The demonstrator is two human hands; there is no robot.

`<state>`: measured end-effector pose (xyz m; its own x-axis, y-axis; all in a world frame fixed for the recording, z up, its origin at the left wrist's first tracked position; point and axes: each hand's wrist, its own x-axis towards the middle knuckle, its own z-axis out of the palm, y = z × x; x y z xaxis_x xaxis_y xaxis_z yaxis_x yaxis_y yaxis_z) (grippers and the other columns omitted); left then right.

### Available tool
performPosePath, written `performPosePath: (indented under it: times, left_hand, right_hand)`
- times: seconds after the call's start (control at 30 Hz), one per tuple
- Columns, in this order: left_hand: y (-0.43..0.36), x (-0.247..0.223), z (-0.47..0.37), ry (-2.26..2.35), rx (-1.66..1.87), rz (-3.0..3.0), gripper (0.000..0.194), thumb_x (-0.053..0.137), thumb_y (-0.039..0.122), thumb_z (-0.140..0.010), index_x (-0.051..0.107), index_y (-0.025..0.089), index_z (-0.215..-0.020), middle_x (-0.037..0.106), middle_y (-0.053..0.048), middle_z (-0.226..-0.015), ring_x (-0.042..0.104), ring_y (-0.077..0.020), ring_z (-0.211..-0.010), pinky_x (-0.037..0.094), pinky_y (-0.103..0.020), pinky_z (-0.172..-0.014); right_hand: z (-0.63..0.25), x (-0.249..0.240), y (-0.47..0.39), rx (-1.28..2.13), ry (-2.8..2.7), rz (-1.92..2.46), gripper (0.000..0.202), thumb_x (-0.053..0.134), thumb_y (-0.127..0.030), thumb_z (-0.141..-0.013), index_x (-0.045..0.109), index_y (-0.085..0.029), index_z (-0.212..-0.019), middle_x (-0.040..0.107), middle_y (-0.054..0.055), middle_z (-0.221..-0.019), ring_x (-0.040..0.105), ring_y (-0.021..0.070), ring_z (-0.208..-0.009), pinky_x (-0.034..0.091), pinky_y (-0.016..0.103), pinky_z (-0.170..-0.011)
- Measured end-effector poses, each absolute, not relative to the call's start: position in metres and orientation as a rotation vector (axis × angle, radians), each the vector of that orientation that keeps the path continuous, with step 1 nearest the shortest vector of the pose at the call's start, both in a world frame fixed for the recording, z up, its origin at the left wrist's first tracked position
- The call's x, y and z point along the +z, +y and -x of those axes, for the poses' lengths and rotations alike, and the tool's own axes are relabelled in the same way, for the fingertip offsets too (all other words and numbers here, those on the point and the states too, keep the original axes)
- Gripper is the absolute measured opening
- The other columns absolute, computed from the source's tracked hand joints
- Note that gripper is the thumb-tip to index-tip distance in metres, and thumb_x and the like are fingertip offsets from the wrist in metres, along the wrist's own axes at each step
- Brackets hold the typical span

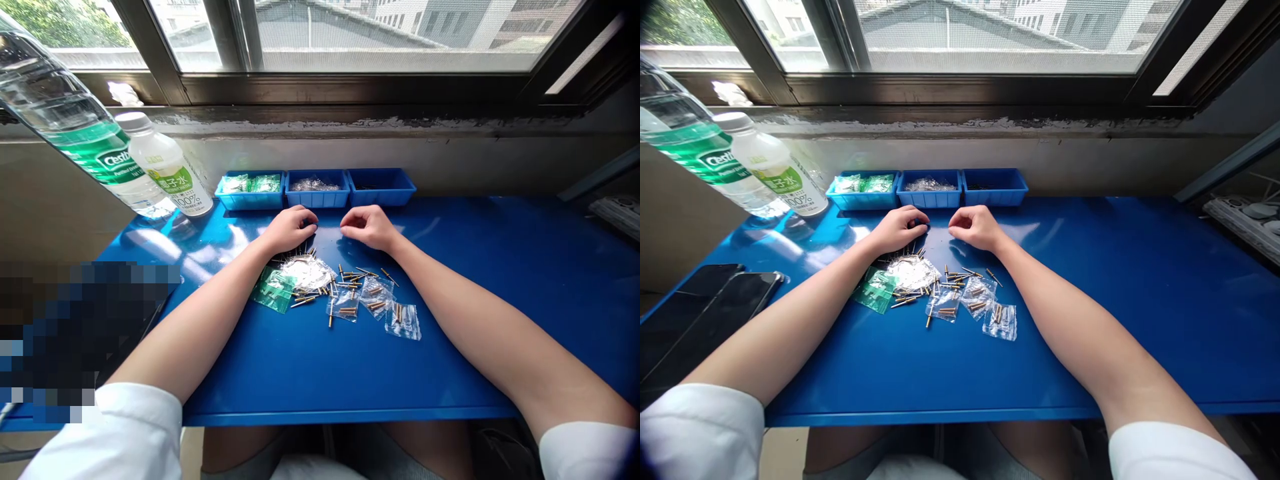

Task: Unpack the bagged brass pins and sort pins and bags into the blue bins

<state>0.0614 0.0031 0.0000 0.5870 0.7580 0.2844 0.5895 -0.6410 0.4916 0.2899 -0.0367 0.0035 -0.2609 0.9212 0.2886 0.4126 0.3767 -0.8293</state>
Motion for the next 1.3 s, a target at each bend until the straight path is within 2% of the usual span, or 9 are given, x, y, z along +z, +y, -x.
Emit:
performPosePath:
  times: [0.23, 0.43, 0.6, 0.73, 0.83, 1.07, 1.3]
  left_hand:
    - [0.004, -0.001, -0.062, 1.086, 0.695, -2.482, 0.029, 0.052, 0.034, -0.082, 0.070, 0.017, -0.097, 0.065, -0.006, -0.100, 0.059, -0.0161, -0.076, 0.048, -0.030, -0.074]
    - [0.003, -0.001, -0.062, 1.104, 0.690, -2.470, 0.029, 0.052, 0.034, -0.081, 0.070, 0.018, -0.097, 0.065, -0.006, -0.100, 0.059, -0.0162, -0.076, 0.049, -0.030, -0.074]
    - [0.003, 0.000, -0.063, 1.099, 0.697, -2.469, 0.029, 0.052, 0.034, -0.082, 0.070, 0.017, -0.097, 0.065, -0.007, -0.100, 0.060, -0.0166, -0.077, 0.049, -0.030, -0.076]
    - [0.003, -0.001, -0.062, 1.103, 0.694, -2.472, 0.029, 0.052, 0.034, -0.082, 0.070, 0.018, -0.097, 0.065, -0.006, -0.100, 0.060, -0.0167, -0.077, 0.048, -0.030, -0.076]
    - [0.003, -0.001, -0.062, 1.104, 0.693, -2.471, 0.029, 0.053, 0.035, -0.081, 0.070, 0.018, -0.096, 0.066, -0.006, -0.100, 0.060, -0.0165, -0.077, 0.048, -0.030, -0.075]
    - [0.002, 0.000, -0.062, 1.103, 0.697, -2.466, 0.028, 0.053, 0.035, -0.081, 0.070, 0.018, -0.096, 0.065, -0.006, -0.100, 0.059, -0.0168, -0.078, 0.048, -0.030, -0.074]
    - [0.002, 0.000, -0.062, 1.109, 0.688, -2.466, 0.030, 0.052, 0.036, -0.082, 0.070, 0.018, -0.097, 0.065, -0.007, -0.101, 0.060, -0.0173, -0.080, 0.049, -0.030, -0.075]
  right_hand:
    - [-0.278, 0.013, -0.045, 1.081, -2.114, 1.041, 0.012, 0.061, -0.016, -0.064, 0.071, -0.013, -0.070, 0.058, -0.001, -0.056, 0.047, 0.0094, -0.052, 0.037, 0.023, -0.050]
    - [-0.281, 0.029, -0.041, 1.391, -2.351, 0.973, 0.018, 0.066, -0.020, -0.067, 0.077, -0.014, -0.080, 0.061, 0.001, -0.064, 0.047, 0.0094, -0.057, 0.038, 0.023, -0.054]
    - [-0.284, 0.033, -0.037, 1.416, -2.513, 0.967, 0.025, 0.073, -0.028, -0.068, 0.078, -0.016, -0.088, 0.062, 0.001, -0.073, 0.048, 0.0104, -0.063, 0.039, 0.024, -0.058]
    - [-0.280, 0.033, -0.036, 1.369, -2.596, 0.977, 0.024, 0.074, -0.033, -0.069, 0.078, -0.018, -0.087, 0.067, 0.003, -0.081, 0.052, 0.0118, -0.069, 0.040, 0.024, -0.062]
    - [-0.279, 0.033, -0.036, 1.333, -2.640, 1.043, 0.023, 0.074, -0.033, -0.070, 0.078, -0.018, -0.087, 0.067, 0.003, -0.080, 0.053, 0.0122, -0.069, 0.039, 0.024, -0.060]
    - [-0.283, 0.033, -0.035, 1.427, -2.539, 1.096, 0.021, 0.073, -0.032, -0.070, 0.074, -0.016, -0.082, 0.068, 0.003, -0.079, 0.055, 0.0126, -0.068, 0.042, 0.024, -0.063]
    - [-0.296, 0.026, -0.031, 1.626, -2.111, 1.029, 0.024, 0.075, -0.035, -0.068, 0.068, -0.015, -0.079, 0.065, 0.001, -0.076, 0.055, 0.0118, -0.069, 0.045, 0.025, -0.067]
